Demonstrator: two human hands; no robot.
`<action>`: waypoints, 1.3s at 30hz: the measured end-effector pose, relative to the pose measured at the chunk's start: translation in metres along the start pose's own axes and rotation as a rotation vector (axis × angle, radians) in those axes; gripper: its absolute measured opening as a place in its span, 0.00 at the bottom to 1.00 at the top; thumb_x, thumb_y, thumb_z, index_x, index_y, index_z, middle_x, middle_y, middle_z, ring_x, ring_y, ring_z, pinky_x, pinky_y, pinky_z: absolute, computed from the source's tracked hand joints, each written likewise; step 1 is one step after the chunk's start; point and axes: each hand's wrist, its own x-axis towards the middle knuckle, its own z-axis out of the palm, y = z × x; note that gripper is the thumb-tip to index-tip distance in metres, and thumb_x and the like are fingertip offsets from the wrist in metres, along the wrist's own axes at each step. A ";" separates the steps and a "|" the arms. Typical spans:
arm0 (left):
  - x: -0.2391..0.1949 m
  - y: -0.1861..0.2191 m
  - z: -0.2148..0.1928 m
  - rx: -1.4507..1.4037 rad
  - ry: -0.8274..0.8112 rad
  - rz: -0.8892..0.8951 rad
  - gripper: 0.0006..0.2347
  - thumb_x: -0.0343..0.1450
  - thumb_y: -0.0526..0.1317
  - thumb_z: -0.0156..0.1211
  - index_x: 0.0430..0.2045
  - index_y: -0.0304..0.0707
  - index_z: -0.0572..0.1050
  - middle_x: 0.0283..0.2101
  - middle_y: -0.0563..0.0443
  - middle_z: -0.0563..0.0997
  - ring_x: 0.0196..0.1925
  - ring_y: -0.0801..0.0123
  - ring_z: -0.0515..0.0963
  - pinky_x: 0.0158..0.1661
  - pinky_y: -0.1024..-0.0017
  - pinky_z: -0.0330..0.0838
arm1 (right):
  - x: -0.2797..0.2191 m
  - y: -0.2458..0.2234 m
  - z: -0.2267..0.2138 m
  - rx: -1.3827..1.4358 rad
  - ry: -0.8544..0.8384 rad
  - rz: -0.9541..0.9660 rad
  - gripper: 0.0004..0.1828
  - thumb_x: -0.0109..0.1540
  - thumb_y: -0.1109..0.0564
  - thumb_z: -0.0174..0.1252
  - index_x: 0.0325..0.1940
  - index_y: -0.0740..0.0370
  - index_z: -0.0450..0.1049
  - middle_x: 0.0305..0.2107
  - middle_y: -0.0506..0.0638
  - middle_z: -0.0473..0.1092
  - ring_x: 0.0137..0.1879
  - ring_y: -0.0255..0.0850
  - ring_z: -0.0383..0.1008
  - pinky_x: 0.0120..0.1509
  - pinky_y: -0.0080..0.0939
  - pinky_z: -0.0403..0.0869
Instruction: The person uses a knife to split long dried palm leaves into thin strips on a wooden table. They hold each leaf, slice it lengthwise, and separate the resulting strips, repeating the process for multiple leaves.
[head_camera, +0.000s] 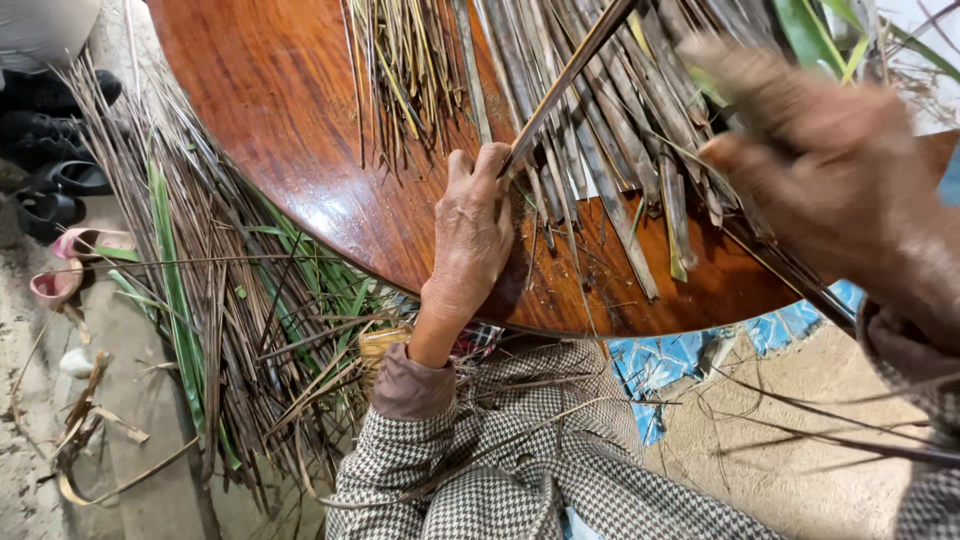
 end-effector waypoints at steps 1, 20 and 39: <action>0.000 -0.001 0.000 -0.002 -0.002 0.001 0.15 0.71 0.26 0.50 0.49 0.45 0.67 0.40 0.43 0.64 0.29 0.43 0.74 0.32 0.50 0.70 | 0.006 -0.009 -0.010 -0.001 0.001 0.003 0.33 0.68 0.68 0.59 0.77 0.77 0.61 0.68 0.82 0.63 0.73 0.72 0.66 0.72 0.58 0.68; -0.003 -0.007 0.002 -0.035 0.052 0.050 0.12 0.73 0.29 0.50 0.49 0.44 0.68 0.39 0.43 0.66 0.31 0.40 0.75 0.34 0.50 0.71 | 0.018 0.062 0.089 -0.241 0.020 0.212 0.38 0.74 0.42 0.55 0.84 0.56 0.50 0.48 0.66 0.73 0.48 0.59 0.76 0.51 0.61 0.77; -0.005 -0.004 -0.003 -0.021 0.024 0.080 0.11 0.73 0.28 0.48 0.47 0.42 0.68 0.39 0.43 0.65 0.32 0.40 0.73 0.34 0.51 0.69 | 0.044 0.132 0.081 -0.866 -0.122 0.230 0.32 0.73 0.35 0.54 0.75 0.53 0.72 0.31 0.59 0.80 0.35 0.57 0.82 0.35 0.57 0.78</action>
